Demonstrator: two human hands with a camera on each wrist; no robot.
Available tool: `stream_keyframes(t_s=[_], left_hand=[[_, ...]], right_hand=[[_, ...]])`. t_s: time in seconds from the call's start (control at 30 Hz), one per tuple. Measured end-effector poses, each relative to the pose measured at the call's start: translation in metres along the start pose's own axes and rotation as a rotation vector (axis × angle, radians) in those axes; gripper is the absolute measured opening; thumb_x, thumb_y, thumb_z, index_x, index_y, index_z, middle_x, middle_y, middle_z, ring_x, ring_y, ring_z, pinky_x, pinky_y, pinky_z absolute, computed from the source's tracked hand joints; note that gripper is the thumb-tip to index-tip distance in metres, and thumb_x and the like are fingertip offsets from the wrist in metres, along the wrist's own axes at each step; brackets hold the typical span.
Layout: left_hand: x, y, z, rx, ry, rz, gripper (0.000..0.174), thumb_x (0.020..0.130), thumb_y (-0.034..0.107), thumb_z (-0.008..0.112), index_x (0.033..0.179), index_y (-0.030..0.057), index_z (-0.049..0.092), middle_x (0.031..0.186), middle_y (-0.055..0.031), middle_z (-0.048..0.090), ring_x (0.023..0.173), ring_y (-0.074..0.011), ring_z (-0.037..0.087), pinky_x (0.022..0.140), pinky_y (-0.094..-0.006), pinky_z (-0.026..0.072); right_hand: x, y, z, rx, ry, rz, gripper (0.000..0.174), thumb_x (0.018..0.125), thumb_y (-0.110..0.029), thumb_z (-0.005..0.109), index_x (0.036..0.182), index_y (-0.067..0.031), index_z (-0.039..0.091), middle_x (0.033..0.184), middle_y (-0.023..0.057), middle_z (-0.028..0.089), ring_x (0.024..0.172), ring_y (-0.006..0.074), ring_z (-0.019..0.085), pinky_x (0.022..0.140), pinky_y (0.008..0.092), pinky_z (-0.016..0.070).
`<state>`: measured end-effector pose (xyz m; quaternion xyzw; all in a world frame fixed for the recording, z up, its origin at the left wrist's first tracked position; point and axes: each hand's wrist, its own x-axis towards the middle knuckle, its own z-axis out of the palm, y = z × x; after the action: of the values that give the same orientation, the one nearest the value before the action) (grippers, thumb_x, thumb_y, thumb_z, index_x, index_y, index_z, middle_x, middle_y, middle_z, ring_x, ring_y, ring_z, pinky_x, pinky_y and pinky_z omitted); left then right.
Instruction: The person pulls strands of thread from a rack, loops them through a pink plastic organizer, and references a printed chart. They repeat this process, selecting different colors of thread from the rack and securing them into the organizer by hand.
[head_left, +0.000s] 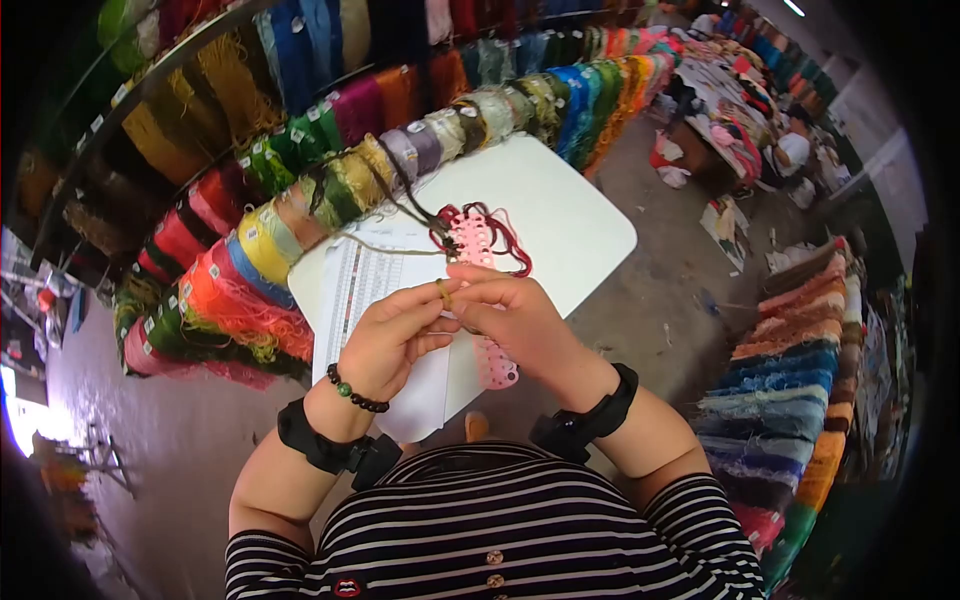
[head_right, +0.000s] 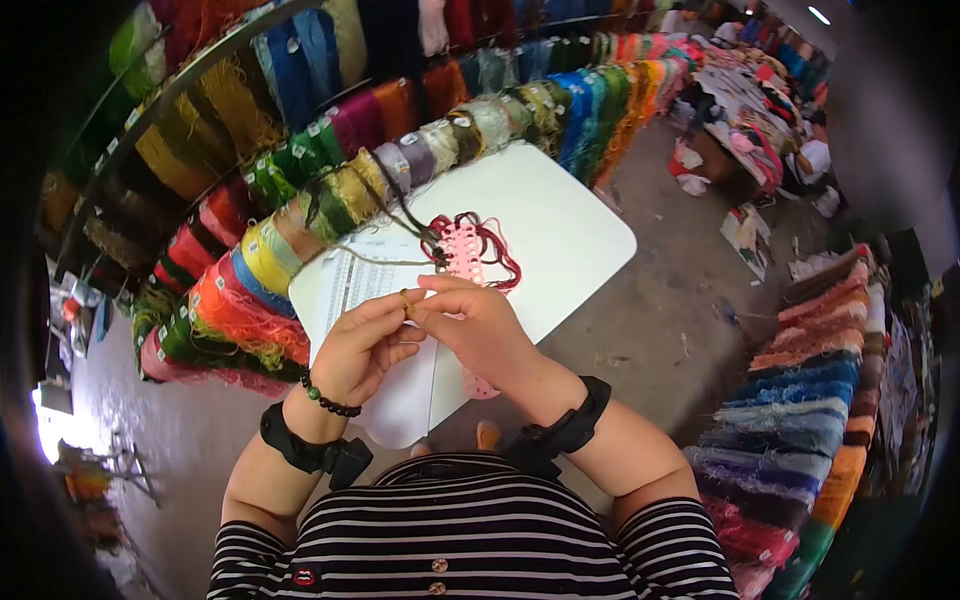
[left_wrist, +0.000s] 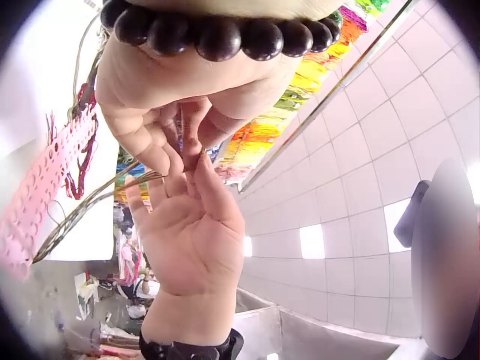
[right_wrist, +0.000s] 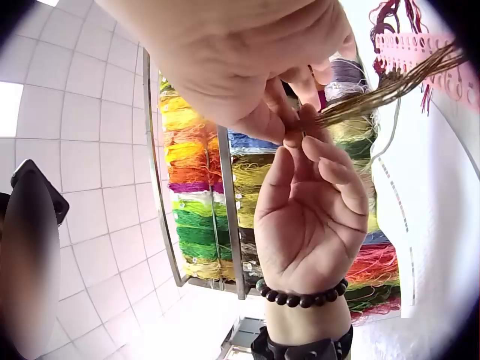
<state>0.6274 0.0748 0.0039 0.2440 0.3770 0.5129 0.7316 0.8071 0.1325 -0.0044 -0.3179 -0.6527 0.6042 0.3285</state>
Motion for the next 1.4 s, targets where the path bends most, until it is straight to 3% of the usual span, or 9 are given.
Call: stream_keyframes(t_s=[0.2,0.43,0.67,0.77,0.87,0.93,1.1,1.3,1.4], left_hand=[[-0.025,0.006,-0.011,0.287,0.076,0.142,0.023,0.092,0.014,0.06,0.11,-0.0013,0.064,0.094,-0.0059,0.068,0.081,-0.01,0.063,0.072,-0.0205,0.0504],[-0.06,0.024,-0.03,0.413,0.056,0.221,0.023,0.093,0.018,0.06,0.107,0.0011,0.064,0.093,-0.0037,0.067,0.081,-0.0094,0.063,0.07,-0.0215,0.0493],[-0.101,0.13,-0.021,0.522,-0.057,0.538,0.023,0.091,0.016,0.062,0.108,0.0007,0.065,0.09,-0.0037,0.067,0.08,-0.0096,0.064,0.069,-0.0212,0.0492],[-0.127,0.154,-0.01,0.492,-0.013,0.622,0.027,0.09,0.016,0.064,0.109,-0.0023,0.064,0.089,-0.0053,0.068,0.075,-0.0091,0.064,0.067,-0.0194,0.0489],[-0.142,0.153,-0.011,0.527,-0.004,0.679,0.028,0.091,0.018,0.064,0.11,-0.0021,0.064,0.09,-0.0051,0.068,0.075,-0.0088,0.064,0.065,-0.0195,0.0485],[-0.147,0.147,-0.013,0.606,0.028,0.656,0.031,0.096,0.019,0.055,0.117,-0.0033,0.059,0.089,-0.0027,0.067,0.075,-0.007,0.061,0.067,-0.0183,0.0484],[-0.131,0.127,-0.032,0.477,0.106,0.571,0.027,0.092,0.023,0.063,0.107,0.0021,0.067,0.086,-0.002,0.068,0.073,-0.0073,0.062,0.064,-0.0189,0.0479],[-0.106,0.095,-0.06,0.245,0.065,0.347,0.027,0.097,0.026,0.053,0.108,0.0027,0.062,0.092,-0.0021,0.068,0.075,-0.007,0.064,0.064,-0.0176,0.0504],[-0.098,0.085,-0.062,0.109,0.026,0.269,0.027,0.099,0.024,0.048,0.108,0.0024,0.061,0.094,-0.0027,0.067,0.077,-0.0069,0.063,0.065,-0.0181,0.0507]], right_hand=[[-0.017,-0.031,0.036,0.211,0.031,0.034,0.02,0.089,-0.006,0.058,0.102,0.004,0.068,0.115,0.015,0.063,0.11,0.0157,0.055,0.091,0.0278,0.0441],[-0.019,-0.045,0.078,-0.061,0.04,-0.009,0.024,0.089,-0.012,0.06,0.104,0.0048,0.067,0.104,0.0092,0.067,0.092,0.0114,0.06,0.084,0.025,0.0465],[0.019,-0.148,0.104,-0.172,-0.084,-0.224,0.025,0.09,-0.016,0.06,0.102,0.004,0.068,0.091,0.0048,0.069,0.084,0.0089,0.061,0.079,0.0222,0.0475],[0.024,-0.165,0.124,-0.125,-0.033,-0.354,0.024,0.083,-0.019,0.062,0.084,0.0034,0.067,0.068,0.0036,0.06,0.063,0.0084,0.053,0.059,0.0244,0.0427],[0.025,-0.164,0.134,-0.146,-0.024,-0.453,0.026,0.079,-0.021,0.062,0.074,0.0033,0.067,0.055,0.0028,0.055,0.051,0.0082,0.048,0.048,0.0262,0.0395],[0.026,-0.161,0.136,-0.208,-0.027,-0.428,0.024,0.08,-0.02,0.063,0.076,0.0027,0.067,0.064,0.0043,0.057,0.062,0.0096,0.05,0.056,0.0267,0.0404],[0.027,-0.146,0.138,-0.279,-0.056,-0.26,0.018,0.087,-0.016,0.065,0.088,0.001,0.071,0.103,0.0109,0.066,0.104,0.0159,0.057,0.09,0.0296,0.0435],[0.028,-0.091,0.14,-0.088,-0.023,-0.232,0.018,0.09,-0.016,0.062,0.092,0.0009,0.069,0.116,0.0111,0.062,0.105,0.0152,0.056,0.092,0.0309,0.0428],[0.026,-0.075,0.137,0.06,0.011,-0.164,0.017,0.088,-0.012,0.061,0.089,0.0028,0.068,0.113,0.0141,0.063,0.103,0.0171,0.059,0.091,0.0287,0.043]])
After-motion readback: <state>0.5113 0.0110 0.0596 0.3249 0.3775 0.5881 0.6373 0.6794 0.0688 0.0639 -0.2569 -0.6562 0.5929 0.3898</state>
